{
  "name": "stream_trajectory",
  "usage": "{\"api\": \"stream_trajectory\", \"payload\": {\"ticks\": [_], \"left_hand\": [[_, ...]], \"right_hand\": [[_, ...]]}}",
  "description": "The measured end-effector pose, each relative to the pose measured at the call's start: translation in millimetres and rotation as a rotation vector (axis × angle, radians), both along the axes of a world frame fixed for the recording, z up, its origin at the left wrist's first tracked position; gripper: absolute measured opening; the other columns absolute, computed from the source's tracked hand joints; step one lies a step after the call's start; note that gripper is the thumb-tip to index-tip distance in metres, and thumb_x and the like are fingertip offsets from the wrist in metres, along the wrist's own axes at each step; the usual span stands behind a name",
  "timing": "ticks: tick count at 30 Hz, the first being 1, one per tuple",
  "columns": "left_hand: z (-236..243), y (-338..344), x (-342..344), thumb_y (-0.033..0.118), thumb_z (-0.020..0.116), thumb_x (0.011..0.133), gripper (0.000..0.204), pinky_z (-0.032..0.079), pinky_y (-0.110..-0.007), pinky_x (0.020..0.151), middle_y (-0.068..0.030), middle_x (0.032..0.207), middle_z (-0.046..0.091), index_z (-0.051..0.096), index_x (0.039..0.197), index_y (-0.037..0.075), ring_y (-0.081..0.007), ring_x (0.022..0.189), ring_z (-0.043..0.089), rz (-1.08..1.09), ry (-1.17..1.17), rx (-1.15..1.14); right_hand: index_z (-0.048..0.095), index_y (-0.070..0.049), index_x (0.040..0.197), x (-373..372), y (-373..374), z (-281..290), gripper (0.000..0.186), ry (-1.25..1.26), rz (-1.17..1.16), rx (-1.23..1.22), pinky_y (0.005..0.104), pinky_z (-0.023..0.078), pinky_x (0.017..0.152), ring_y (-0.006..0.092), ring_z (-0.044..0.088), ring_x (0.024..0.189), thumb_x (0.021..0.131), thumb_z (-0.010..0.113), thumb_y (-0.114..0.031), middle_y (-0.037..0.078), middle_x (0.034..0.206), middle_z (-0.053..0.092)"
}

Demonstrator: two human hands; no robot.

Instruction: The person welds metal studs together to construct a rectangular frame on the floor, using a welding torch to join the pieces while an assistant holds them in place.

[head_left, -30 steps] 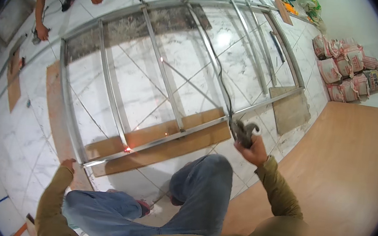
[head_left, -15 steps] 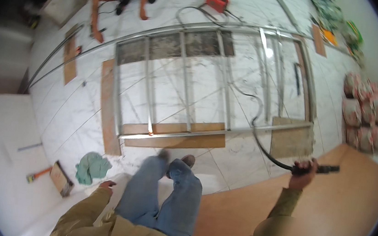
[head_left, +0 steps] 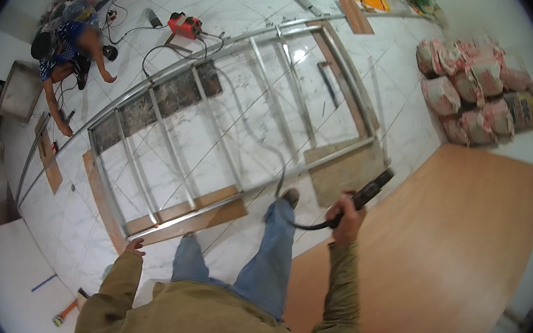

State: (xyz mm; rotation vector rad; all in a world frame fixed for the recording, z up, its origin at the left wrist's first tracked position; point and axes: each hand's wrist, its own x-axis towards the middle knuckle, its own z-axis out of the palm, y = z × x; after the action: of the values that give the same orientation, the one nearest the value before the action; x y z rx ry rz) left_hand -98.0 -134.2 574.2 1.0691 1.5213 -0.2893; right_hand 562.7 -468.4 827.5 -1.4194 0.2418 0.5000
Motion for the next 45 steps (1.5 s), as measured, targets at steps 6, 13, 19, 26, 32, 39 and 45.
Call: {"api": "stream_trajectory", "payload": {"ticks": [6, 13, 19, 26, 32, 39, 45], "left_hand": [[26, -130, 127, 0.007, 0.072, 0.074, 0.064, 0.055, -0.046, 0.083, -0.0155, 0.131, 0.057, 0.052, 0.135, 0.007, -0.0312, 0.113, 0.060, -0.108, 0.024, -0.302], [45, -190, 285, 0.011, 0.067, 0.081, 0.052, 0.054, -0.042, 0.079, -0.0149, 0.117, 0.062, 0.054, 0.131, 0.005, -0.0279, 0.102, 0.063, -0.054, 0.033, -0.343], [4, -125, 389, 0.015, 0.062, 0.086, 0.044, 0.054, -0.039, 0.076, -0.0144, 0.106, 0.066, 0.056, 0.128, 0.004, -0.0251, 0.093, 0.065, 0.040, -0.022, -0.248], [8, 81, 652, 0.009, 0.050, 0.093, 0.037, 0.055, -0.033, 0.076, -0.0175, 0.106, 0.069, 0.056, 0.129, 0.005, -0.0205, 0.081, 0.068, 0.405, -0.390, -0.087], [77, 117, 742, 0.010, 0.048, 0.095, 0.035, 0.053, -0.032, 0.080, -0.0128, 0.101, 0.072, 0.058, 0.128, 0.005, -0.0167, 0.086, 0.069, 0.128, -0.420, 0.130], [164, -36, 820, 0.013, 0.049, 0.097, 0.027, 0.054, -0.030, 0.076, -0.0093, 0.081, 0.073, 0.067, 0.116, 0.007, -0.0155, 0.079, 0.069, 0.252, -0.070, 0.312], [232, -95, 1009, 0.022, 0.058, 0.091, 0.032, 0.048, -0.044, 0.098, -0.0128, 0.111, 0.070, 0.066, 0.121, 0.014, -0.0323, 0.106, 0.064, -0.746, -0.068, 0.333]], "right_hand": [[0.050, -0.005, 0.090, 164, 9, 12, 0.012, 0.143, 0.037, 0.099, 0.0343, 0.042, 0.040, 0.0172, 0.045, 0.043, 0.084, 0.059, -0.009, 0.004, 0.059, 0.043], [0.050, -0.010, 0.089, 336, 89, 114, 0.009, -0.080, 0.183, 0.140, 0.0310, 0.039, 0.046, 0.0137, 0.042, 0.050, 0.092, 0.056, -0.016, 0.000, 0.063, 0.040], [0.049, -0.013, 0.083, 433, 151, 180, 0.021, -0.003, 0.249, 0.227, 0.0296, 0.036, 0.047, 0.0119, 0.038, 0.050, 0.099, 0.052, -0.026, -0.002, 0.063, 0.037], [0.047, -0.015, 0.076, 565, 228, 232, 0.026, -0.320, 0.206, 0.084, 0.0288, 0.034, 0.043, 0.0107, 0.037, 0.048, 0.097, 0.056, -0.028, -0.003, 0.062, 0.037], [0.046, -0.015, 0.073, 742, 319, 251, 0.028, -0.484, 0.181, -0.089, 0.0269, 0.036, 0.044, 0.0099, 0.038, 0.046, 0.093, 0.064, -0.025, -0.003, 0.059, 0.039], [0.053, -0.010, 0.075, 977, 417, 253, 0.023, -0.878, 0.397, -0.065, 0.0252, 0.031, 0.042, 0.0065, 0.036, 0.047, 0.092, 0.066, -0.016, -0.004, 0.058, 0.040], [0.059, 0.000, 0.115, 1020, 466, 6, 0.039, -0.681, 1.300, -0.446, 0.0317, 0.051, 0.082, 0.0174, 0.062, 0.090, 0.077, 0.066, -0.005, 0.009, 0.102, 0.064]]}}
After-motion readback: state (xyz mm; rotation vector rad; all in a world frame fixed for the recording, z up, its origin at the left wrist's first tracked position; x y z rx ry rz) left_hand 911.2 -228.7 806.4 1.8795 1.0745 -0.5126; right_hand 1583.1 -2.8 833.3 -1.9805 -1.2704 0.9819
